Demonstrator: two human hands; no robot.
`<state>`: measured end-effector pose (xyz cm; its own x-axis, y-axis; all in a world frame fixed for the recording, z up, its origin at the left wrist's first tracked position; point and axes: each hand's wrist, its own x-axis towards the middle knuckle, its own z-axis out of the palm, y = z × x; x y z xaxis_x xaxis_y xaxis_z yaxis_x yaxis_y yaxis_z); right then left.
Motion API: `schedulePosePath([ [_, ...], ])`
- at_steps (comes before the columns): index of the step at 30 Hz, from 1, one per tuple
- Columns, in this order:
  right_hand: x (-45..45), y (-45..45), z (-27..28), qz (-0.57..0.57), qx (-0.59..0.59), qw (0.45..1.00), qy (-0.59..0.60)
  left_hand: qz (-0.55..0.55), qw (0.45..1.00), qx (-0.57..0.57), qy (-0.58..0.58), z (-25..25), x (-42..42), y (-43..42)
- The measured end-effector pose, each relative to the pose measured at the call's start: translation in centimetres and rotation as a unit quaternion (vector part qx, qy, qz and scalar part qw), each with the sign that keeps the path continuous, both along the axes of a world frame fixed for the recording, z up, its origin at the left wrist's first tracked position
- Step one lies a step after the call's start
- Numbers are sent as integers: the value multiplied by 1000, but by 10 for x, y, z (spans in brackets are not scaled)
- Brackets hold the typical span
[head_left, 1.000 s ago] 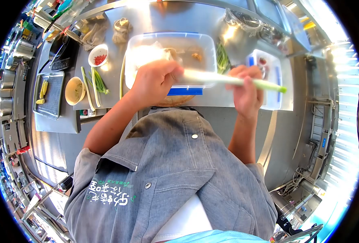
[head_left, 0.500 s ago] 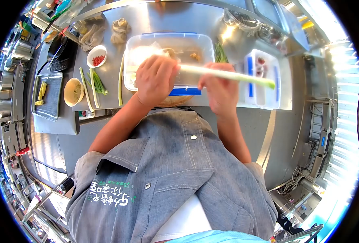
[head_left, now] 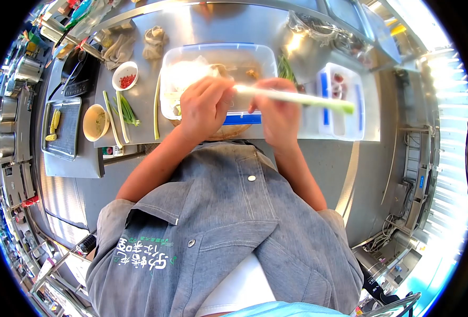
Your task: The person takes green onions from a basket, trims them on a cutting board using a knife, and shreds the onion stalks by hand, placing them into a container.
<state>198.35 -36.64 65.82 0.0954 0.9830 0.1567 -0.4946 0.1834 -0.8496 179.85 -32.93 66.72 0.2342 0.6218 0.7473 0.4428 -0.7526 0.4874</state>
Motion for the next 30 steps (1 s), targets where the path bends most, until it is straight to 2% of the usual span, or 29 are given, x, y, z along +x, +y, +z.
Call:
schedulePosePath([
  [1,0,2,-2,-10,-21,999,24,-2,998,49,-30,2,2,2],
  [2,1,2,-1,-11,-20,999,23,-3,998,50,-30,3,1,-1],
  [4,5,5,1,-79,-115,987,77,-3,991,-96,-91,5,-5,-13],
  [5,14,8,-4,-79,-115,987,77,20,976,-171,-134,3,-11,-17],
  [8,56,13,-13,-115,-72,984,111,87,970,-136,-179,-11,-36,8],
  [10,77,11,-5,-132,-24,984,116,91,944,-219,-229,-17,-50,23],
  [13,88,11,2,-168,43,981,83,86,936,-231,-251,-67,-54,53],
  [14,100,12,8,-191,47,976,98,71,913,-270,-296,-86,-66,64],
  [15,113,13,15,-215,51,969,112,73,914,-269,-296,-102,-74,67],
  [16,119,9,25,-244,41,964,99,105,930,-290,-200,-108,-78,69],
  [18,129,4,36,-208,65,972,89,73,949,-307,-12,-118,-82,70],
  [19,134,3,38,-173,86,978,79,55,969,-206,125,-123,-79,71],
  [21,137,0,36,-135,95,982,86,173,935,-41,306,-118,-68,58],
  [22,134,-1,36,-93,125,983,93,172,936,-42,305,-98,-58,51],
  [24,128,-1,34,-51,152,982,101,60,966,-222,117,-46,-43,38],
  [25,126,-2,32,-30,165,981,95,61,965,-226,118,-33,-42,31],
  [26,123,-2,29,-9,178,980,90,-99,913,-393,-55,-23,-41,25],
  [27,118,-1,26,-9,178,980,89,-251,782,-523,-225,-9,-37,18],
  [29,107,0,23,31,151,985,76,-250,765,-541,-243,17,-27,-2],
  [30,100,3,25,50,152,986,53,-181,847,-465,-187,21,-26,-7],
])
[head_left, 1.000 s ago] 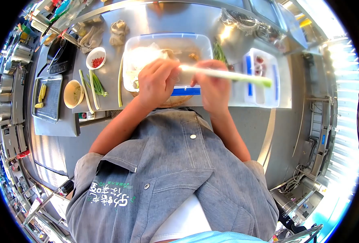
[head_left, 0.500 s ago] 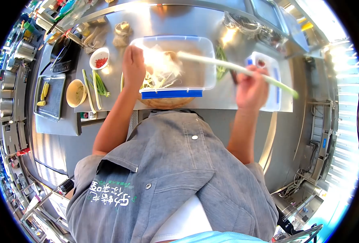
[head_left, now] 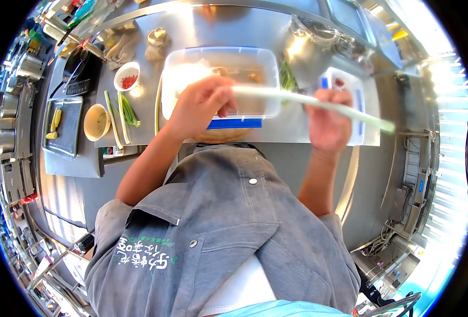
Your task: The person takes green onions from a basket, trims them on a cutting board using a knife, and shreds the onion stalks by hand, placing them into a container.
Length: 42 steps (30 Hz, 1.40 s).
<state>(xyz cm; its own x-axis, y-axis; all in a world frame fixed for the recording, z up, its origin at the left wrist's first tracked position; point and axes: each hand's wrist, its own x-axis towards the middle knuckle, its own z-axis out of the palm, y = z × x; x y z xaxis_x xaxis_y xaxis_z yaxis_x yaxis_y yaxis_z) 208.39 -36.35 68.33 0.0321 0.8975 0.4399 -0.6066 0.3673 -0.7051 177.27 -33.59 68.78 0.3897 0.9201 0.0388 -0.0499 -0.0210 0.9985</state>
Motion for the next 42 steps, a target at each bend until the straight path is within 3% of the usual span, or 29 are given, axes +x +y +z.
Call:
schedulePosePath([
  [1,-4,1,-1,-6,2,1000,-4,62,990,101,79,1,0,-2],
  [2,-8,2,-3,4,-21,1000,13,88,979,160,88,-9,-6,-1],
  [3,-12,3,-6,14,-43,998,31,81,985,151,35,-12,-12,-3],
  [5,-21,2,-9,24,-58,997,32,111,976,182,38,-18,-22,-7],
  [11,-31,10,-4,48,-75,996,29,168,980,91,55,-49,-72,-19],
  [15,-24,18,2,5,-100,995,27,214,974,21,66,-71,-125,-32],
  [17,-29,22,1,-15,-114,993,-4,185,982,-42,23,-78,-148,-43],
  [23,-62,31,4,-2,-128,992,-16,196,978,-72,23,-80,-162,-63],
  [27,-93,37,0,10,-170,985,-18,173,978,-84,83,-69,-166,-83],
  [29,-109,41,-11,73,-161,984,-17,108,973,-65,194,-40,-155,-89],
  [32,-143,35,-12,110,-190,972,-82,166,966,-10,199,-48,-157,-104],
  [33,-151,35,-21,110,-188,972,-92,190,959,-16,210,-63,-165,-109],
  [35,-160,36,-20,117,-211,959,-150,306,949,-61,42,-114,-180,-119],
  [36,-159,36,-23,112,-230,952,-167,321,944,-61,45,-135,-191,-126],
  [38,-149,38,-35,125,-247,945,-174,447,875,-172,66,-175,-212,-138],
  [42,-142,35,-48,132,-292,931,-176,541,800,-189,179,-255,-252,-138],
])
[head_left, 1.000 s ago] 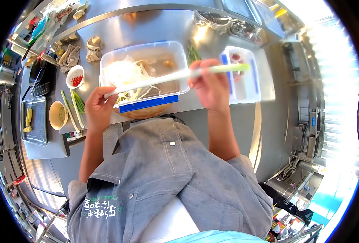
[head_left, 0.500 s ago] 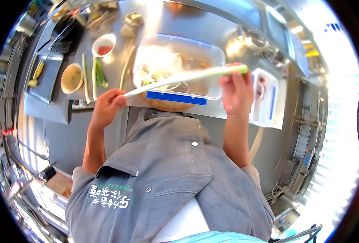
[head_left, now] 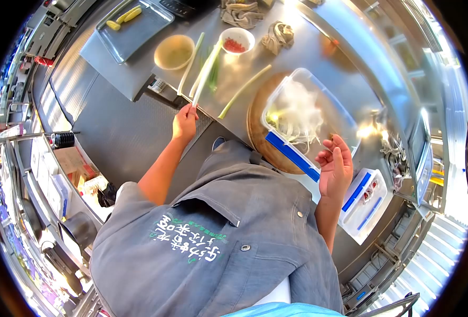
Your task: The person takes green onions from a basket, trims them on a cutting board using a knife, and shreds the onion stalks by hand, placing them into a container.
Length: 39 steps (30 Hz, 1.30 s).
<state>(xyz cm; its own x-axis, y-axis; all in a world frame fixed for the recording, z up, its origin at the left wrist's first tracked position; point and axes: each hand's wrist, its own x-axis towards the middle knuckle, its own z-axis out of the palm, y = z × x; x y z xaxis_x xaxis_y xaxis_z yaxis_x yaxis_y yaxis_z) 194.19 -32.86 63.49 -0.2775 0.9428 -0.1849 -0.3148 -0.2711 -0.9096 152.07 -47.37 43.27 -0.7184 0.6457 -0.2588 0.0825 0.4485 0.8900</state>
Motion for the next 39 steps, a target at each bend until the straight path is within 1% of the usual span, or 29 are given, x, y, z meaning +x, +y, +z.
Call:
schedulePosePath([
  [2,-2,-1,-3,-6,-29,999,-12,21,995,-32,88,-28,-20,18],
  [3,-4,-1,-3,-2,-29,999,-13,25,995,-32,86,-36,-30,30],
  [5,-7,-1,-3,1,-49,999,-11,41,991,6,128,-46,-43,55],
  [6,-9,-1,-3,2,-50,999,-12,41,991,5,126,-42,-46,65],
  [7,-10,-2,-2,2,-50,999,-14,52,930,20,363,-33,-46,75],
  [8,-9,-2,-2,0,-49,999,-15,58,813,36,578,-26,-41,83],
  [9,-9,-2,-2,-4,-49,999,-16,55,814,38,577,-25,-35,88],
  [10,-8,-3,-2,-10,-49,999,-14,-57,868,7,493,-25,-29,93],
  [11,-5,-4,-2,-16,-51,998,-13,-169,902,-27,397,-25,-19,95],
  [12,-3,-5,-4,-19,-53,998,-13,-173,901,-27,396,-18,-1,100],
  [13,-1,-5,-7,-22,-55,998,-13,-231,900,-130,345,-4,23,109],
  [14,2,-5,-9,-25,-57,998,-14,-286,884,-231,288,4,37,113],
  [15,4,-6,-8,-31,-58,998,-16,-292,883,-230,287,-3,44,112],
  [18,6,-8,-3,-44,-53,997,-24,-283,878,-175,344,-43,64,116],
  [20,9,-9,-2,-50,-49,997,-23,-242,901,-230,276,-60,60,117],
  [21,11,-9,-2,-51,-45,997,-21,-246,900,-229,278,-60,52,113],
  [22,14,-11,-2,-56,-46,997,-20,-251,946,-169,119,-56,40,107],
  [23,16,-11,-2,-60,-44,997,-21,-248,962,-104,-45,-52,31,104],
  [24,18,-12,-3,-63,-40,997,-22,-213,964,-80,-139,-20,28,101],
  [25,20,-13,-3,-70,-41,997,-21,-175,955,-56,-233,26,28,92],
  [27,20,-13,-3,-67,-40,997,-29,-201,937,12,-287,73,18,73],
  [29,16,-9,-5,-53,-26,998,-37,-252,923,71,-281,120,22,64],
  [31,11,-2,0,-50,-5,998,-49,-313,917,103,-223,171,43,66],
  [32,7,5,6,-37,38,997,-64,-336,911,108,-212,183,52,69],
  [33,5,12,12,-27,78,993,-83,-361,903,113,-203,191,62,73],
  [35,1,26,36,-54,118,989,-78,-388,891,126,-202,203,88,86],
  [37,-1,38,61,-80,154,982,-75,-428,890,127,-91,210,114,101],
  [38,0,43,74,-84,180,979,-37,-450,880,143,-58,211,126,110],
  [39,3,48,84,-85,205,975,0,-465,870,149,-61,212,138,119],
])
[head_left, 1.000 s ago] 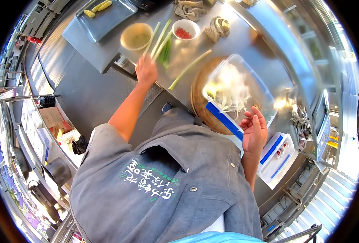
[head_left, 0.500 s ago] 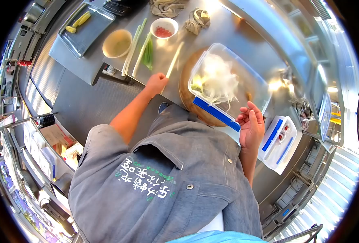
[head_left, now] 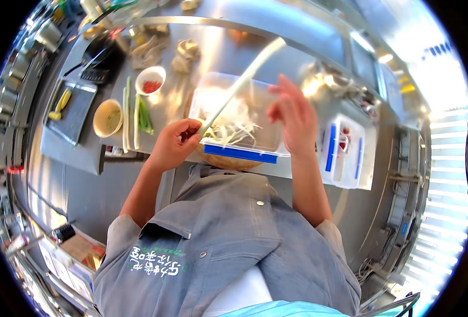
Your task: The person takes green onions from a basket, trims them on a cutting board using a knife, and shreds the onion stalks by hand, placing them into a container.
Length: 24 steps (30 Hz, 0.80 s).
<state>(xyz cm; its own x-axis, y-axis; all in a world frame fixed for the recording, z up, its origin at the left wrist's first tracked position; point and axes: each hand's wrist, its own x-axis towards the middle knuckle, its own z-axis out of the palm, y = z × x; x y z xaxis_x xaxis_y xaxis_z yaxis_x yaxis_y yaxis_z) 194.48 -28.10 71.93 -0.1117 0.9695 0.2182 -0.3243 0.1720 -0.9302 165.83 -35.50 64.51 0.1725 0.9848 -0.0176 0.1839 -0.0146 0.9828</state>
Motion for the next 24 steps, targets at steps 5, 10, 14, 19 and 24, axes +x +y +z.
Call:
schedulePosePath([
  [5,33,8,26,-35,16,999,-12,-52,985,128,100,14,40,41],
  [10,64,0,36,-39,13,999,-6,-143,960,187,153,27,56,70],
  [14,73,-18,44,-96,15,992,-82,-155,947,226,169,36,75,78],
  [19,61,-37,35,-190,46,977,-84,-65,925,348,139,66,136,60],
  [24,51,-56,23,-181,72,975,-104,-54,934,349,46,67,166,54],
])
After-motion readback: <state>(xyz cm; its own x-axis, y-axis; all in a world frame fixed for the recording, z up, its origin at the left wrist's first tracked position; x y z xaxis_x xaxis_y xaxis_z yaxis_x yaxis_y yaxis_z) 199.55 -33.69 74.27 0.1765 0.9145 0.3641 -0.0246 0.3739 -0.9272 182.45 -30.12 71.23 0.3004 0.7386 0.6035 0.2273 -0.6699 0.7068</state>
